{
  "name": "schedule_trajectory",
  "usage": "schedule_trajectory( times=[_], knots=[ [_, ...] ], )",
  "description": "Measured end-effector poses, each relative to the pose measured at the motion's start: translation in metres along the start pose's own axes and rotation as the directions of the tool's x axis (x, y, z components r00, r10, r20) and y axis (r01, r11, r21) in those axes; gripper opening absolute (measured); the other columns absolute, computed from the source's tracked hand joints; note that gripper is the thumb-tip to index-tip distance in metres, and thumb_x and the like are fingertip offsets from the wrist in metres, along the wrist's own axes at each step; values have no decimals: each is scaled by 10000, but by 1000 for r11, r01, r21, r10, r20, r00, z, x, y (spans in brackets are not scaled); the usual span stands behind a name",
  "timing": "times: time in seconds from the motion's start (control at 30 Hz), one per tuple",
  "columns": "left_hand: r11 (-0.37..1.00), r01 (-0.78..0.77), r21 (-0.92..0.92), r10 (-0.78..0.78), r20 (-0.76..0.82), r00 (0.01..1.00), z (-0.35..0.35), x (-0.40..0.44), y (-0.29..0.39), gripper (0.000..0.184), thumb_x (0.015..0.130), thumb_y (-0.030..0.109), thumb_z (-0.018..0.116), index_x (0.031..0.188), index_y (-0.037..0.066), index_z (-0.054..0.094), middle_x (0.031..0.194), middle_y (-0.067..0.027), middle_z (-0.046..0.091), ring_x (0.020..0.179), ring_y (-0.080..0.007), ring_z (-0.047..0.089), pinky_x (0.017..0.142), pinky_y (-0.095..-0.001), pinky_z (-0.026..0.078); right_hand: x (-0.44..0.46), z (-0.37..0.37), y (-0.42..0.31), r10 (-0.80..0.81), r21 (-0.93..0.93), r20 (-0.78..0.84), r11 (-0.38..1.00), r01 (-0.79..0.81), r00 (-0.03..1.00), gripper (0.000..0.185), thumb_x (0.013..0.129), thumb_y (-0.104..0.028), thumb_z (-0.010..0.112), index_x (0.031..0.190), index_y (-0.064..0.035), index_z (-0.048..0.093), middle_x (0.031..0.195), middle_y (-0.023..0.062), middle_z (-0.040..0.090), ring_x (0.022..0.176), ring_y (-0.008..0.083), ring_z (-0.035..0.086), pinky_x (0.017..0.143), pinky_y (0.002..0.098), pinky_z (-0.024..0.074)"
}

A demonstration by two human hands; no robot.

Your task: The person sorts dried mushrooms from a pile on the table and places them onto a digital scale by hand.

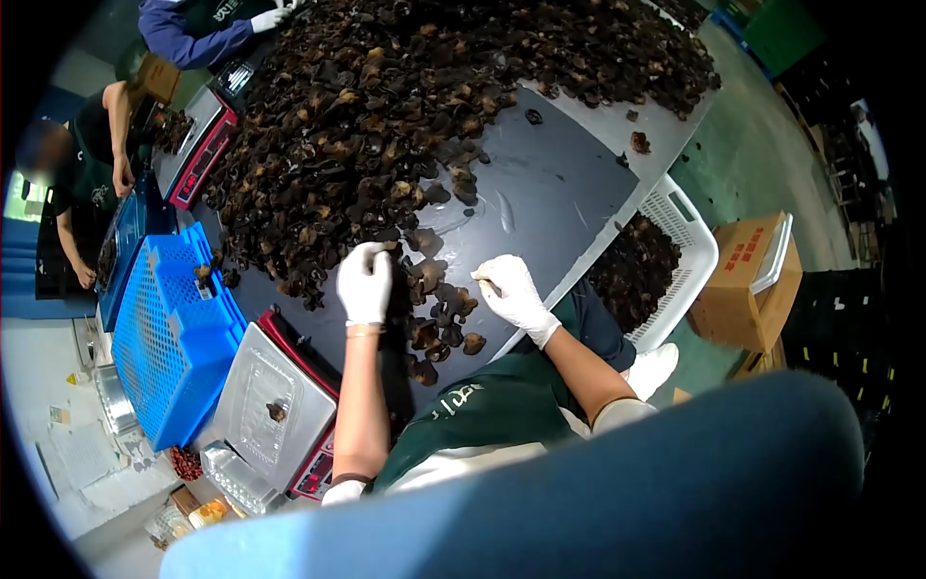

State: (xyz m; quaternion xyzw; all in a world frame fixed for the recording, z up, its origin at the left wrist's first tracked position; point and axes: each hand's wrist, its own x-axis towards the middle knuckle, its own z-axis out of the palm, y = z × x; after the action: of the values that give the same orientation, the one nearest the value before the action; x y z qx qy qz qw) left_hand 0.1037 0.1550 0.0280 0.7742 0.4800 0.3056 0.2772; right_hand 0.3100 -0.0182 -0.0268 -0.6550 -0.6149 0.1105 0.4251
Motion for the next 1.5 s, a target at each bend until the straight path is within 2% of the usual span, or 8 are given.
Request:
schedule_trajectory(
  times=[0.13, 0.23, 0.37, 0.47, 0.5, 0.8, 1.1, 1.5],
  knots=[
    [868, 2, -496, 255, 451, 856, -9, -23, 121, 306, 866, 133, 636, 1158, 49, 672, 870, -120, 700, 785, -225, 676, 771, -325, 532, 1, 3, -1, 8, -33, -28, 999, -9, 1000, 164, 791, -81, 654, 951, -117, 656, 937, 54, 633, 939, 269, 584, 881, 401, 428],
    [910, -53, -412, 292, 542, 788, -11, -17, 123, 305, 886, 135, 623, 1178, 57, 663, 862, -132, 694, 755, -238, 670, 771, -331, 531, 0, -5, -3, -104, 23, -44, 994, 105, 994, 161, 794, -66, 654, 946, -118, 655, 940, 53, 634, 937, 265, 585, 883, 395, 430],
    [995, 94, 10, -95, 195, 976, -26, 8, 59, 209, 916, 203, 626, 865, 2, 655, 737, -122, 647, 666, -257, 633, 696, -340, 510, -2, 2, 4, -7, 41, -31, 999, 8, 1000, 163, 790, -58, 663, 940, -121, 656, 934, 44, 642, 928, 261, 589, 879, 384, 434],
    [848, -252, 467, 232, 100, 968, -23, -18, -18, 315, 860, 337, 683, 1084, 115, 685, 1076, -165, 641, 996, -341, 596, 879, -432, 483, -1, 1, 2, -17, 54, -42, 998, 19, 999, 158, 786, -62, 672, 932, -121, 659, 929, 38, 649, 917, 261, 593, 874, 382, 436],
    [825, -195, 531, 71, 246, 967, -22, -35, -37, 440, 829, 373, 702, 1216, 172, 645, 1269, -196, 561, 1163, -402, 503, 972, -483, 431, 0, 0, 1, -19, 48, -45, 999, 21, 999, 156, 784, -66, 677, 929, -121, 661, 927, 36, 653, 912, 261, 595, 872, 382, 436],
    [994, -25, 103, 16, 90, 996, -59, -140, -23, 168, 810, 108, 711, 977, 119, 718, 1289, -135, 575, 1308, -397, 431, 1112, -485, 332, 12, 13, -5, 24, -31, -44, 999, -26, 999, 226, 767, -113, 712, 991, -135, 688, 1052, 37, 642, 1040, 256, 570, 933, 401, 419],
    [955, 291, -62, -292, -19, 956, -42, -169, -43, 522, 872, 102, 615, 1378, 65, 493, 1407, -221, 424, 1348, -366, 374, 1144, -440, 279, 40, 57, -53, -247, -3, 345, 964, 264, 905, 513, 804, -360, 698, 1278, -185, 610, 1387, 144, 516, 1283, 412, 428, 1076, 512, 341],
    [949, 92, 303, -66, -98, 993, -28, -82, -49, 568, 864, 193, 645, 1410, 140, 496, 1495, -220, 366, 1335, -427, 370, 1134, -489, 301, 1, -25, -45, -15, -3, 310, 1000, 17, 951, 509, 727, -189, 769, 1216, -114, 649, 1382, 126, 526, 1301, 335, 446, 1121, 440, 317]
  ],
)
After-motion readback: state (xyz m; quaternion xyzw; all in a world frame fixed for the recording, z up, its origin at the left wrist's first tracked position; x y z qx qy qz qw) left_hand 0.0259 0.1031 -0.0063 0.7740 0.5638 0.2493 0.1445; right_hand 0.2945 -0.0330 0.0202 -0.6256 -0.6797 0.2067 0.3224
